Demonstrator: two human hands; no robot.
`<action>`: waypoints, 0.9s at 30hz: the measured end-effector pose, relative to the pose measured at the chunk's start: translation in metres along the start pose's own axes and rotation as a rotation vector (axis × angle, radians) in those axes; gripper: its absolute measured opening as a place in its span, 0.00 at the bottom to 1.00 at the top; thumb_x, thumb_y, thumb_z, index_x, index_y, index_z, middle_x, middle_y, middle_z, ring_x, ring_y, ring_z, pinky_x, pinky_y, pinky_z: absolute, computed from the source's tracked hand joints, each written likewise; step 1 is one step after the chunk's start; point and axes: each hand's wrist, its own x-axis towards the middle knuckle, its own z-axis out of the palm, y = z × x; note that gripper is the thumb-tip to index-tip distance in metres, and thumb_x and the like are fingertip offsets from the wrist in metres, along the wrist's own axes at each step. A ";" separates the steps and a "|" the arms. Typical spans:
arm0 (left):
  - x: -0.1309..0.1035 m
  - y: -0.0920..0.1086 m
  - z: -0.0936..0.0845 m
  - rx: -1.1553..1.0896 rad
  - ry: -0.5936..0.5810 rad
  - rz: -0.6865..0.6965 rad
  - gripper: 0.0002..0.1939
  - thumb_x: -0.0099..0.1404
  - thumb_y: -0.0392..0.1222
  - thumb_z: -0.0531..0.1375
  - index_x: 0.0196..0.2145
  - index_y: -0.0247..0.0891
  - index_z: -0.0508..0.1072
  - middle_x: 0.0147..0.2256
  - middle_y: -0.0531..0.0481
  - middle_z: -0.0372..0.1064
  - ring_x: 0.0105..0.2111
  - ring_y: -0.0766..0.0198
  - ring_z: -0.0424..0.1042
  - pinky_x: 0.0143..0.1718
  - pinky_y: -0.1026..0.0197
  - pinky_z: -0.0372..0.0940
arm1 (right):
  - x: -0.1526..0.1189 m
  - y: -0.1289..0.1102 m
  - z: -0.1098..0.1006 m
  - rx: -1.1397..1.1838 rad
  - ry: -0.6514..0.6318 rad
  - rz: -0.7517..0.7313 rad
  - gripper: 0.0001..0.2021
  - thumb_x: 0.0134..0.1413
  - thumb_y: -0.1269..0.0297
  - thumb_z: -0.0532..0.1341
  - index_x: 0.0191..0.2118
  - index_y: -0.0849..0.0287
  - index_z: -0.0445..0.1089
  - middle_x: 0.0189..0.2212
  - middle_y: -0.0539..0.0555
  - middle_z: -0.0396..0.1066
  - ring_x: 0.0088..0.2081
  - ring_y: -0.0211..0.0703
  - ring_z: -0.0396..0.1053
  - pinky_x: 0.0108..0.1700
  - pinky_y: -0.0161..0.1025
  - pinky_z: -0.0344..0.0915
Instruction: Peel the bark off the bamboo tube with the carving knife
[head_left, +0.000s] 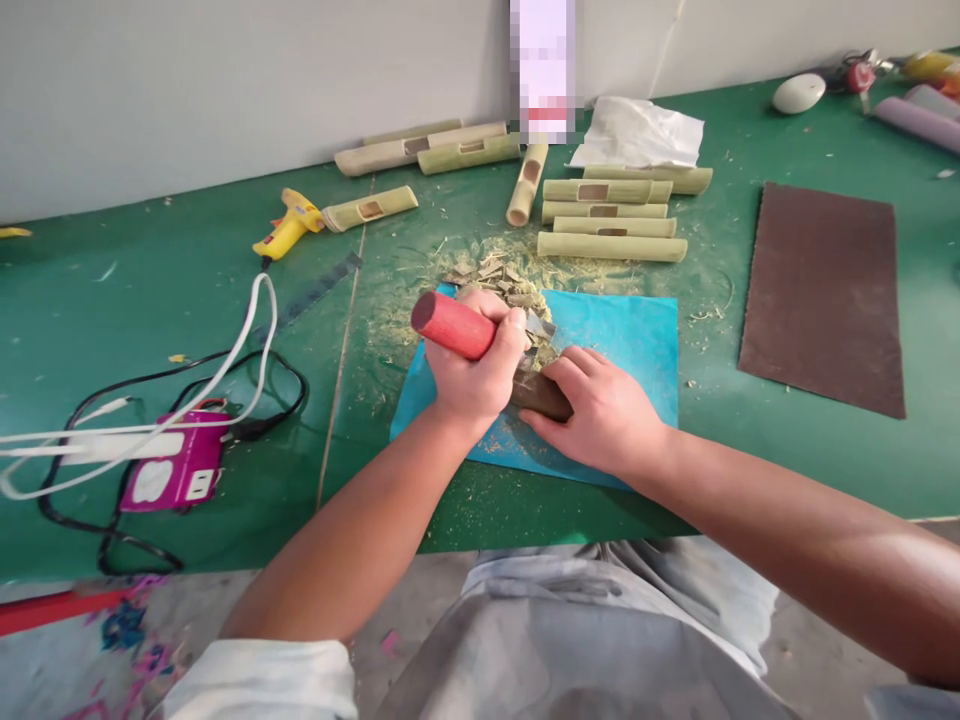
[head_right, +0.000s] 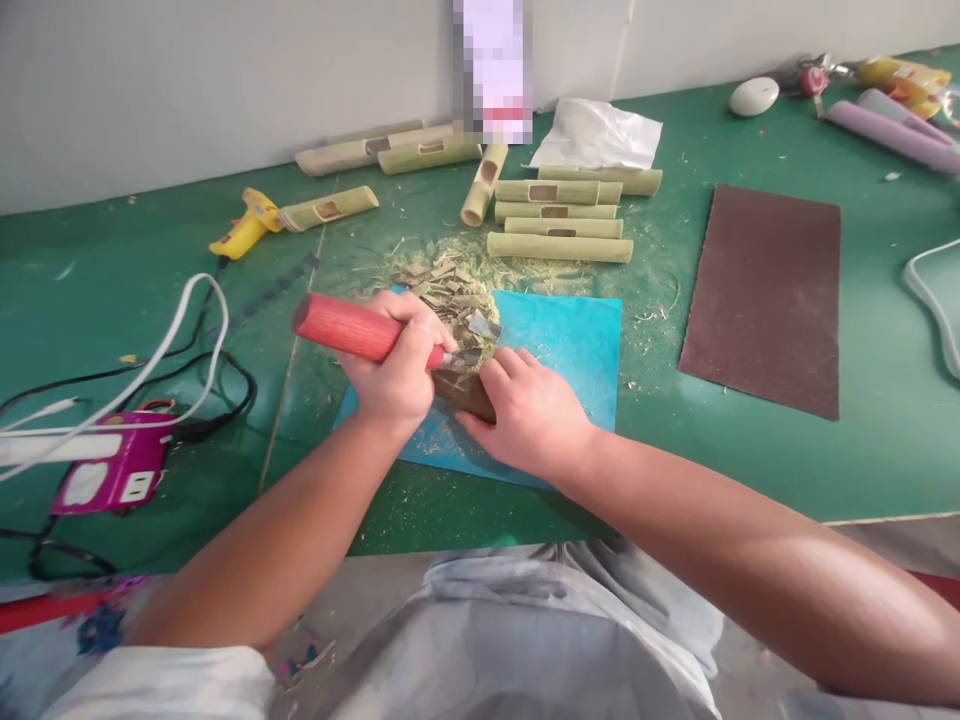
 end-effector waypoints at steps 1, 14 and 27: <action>-0.001 0.000 -0.001 0.020 -0.020 0.008 0.14 0.65 0.46 0.62 0.24 0.38 0.67 0.21 0.54 0.67 0.21 0.68 0.66 0.27 0.62 0.63 | 0.000 0.000 0.000 0.001 0.003 -0.002 0.11 0.55 0.56 0.64 0.33 0.58 0.66 0.31 0.55 0.66 0.33 0.45 0.62 0.35 0.41 0.63; 0.001 0.006 0.004 -0.081 0.045 -0.074 0.13 0.57 0.36 0.61 0.19 0.38 0.63 0.16 0.58 0.58 0.16 0.73 0.58 0.18 0.67 0.55 | 0.001 0.000 -0.001 0.079 -0.014 0.030 0.11 0.53 0.56 0.64 0.32 0.57 0.66 0.30 0.54 0.66 0.32 0.43 0.61 0.34 0.40 0.62; -0.002 0.008 0.000 0.032 -0.077 -0.011 0.16 0.63 0.43 0.61 0.20 0.38 0.64 0.19 0.56 0.61 0.19 0.71 0.60 0.24 0.63 0.60 | 0.001 0.000 0.001 0.062 -0.007 0.008 0.10 0.54 0.57 0.64 0.32 0.57 0.65 0.30 0.54 0.66 0.32 0.44 0.61 0.34 0.41 0.62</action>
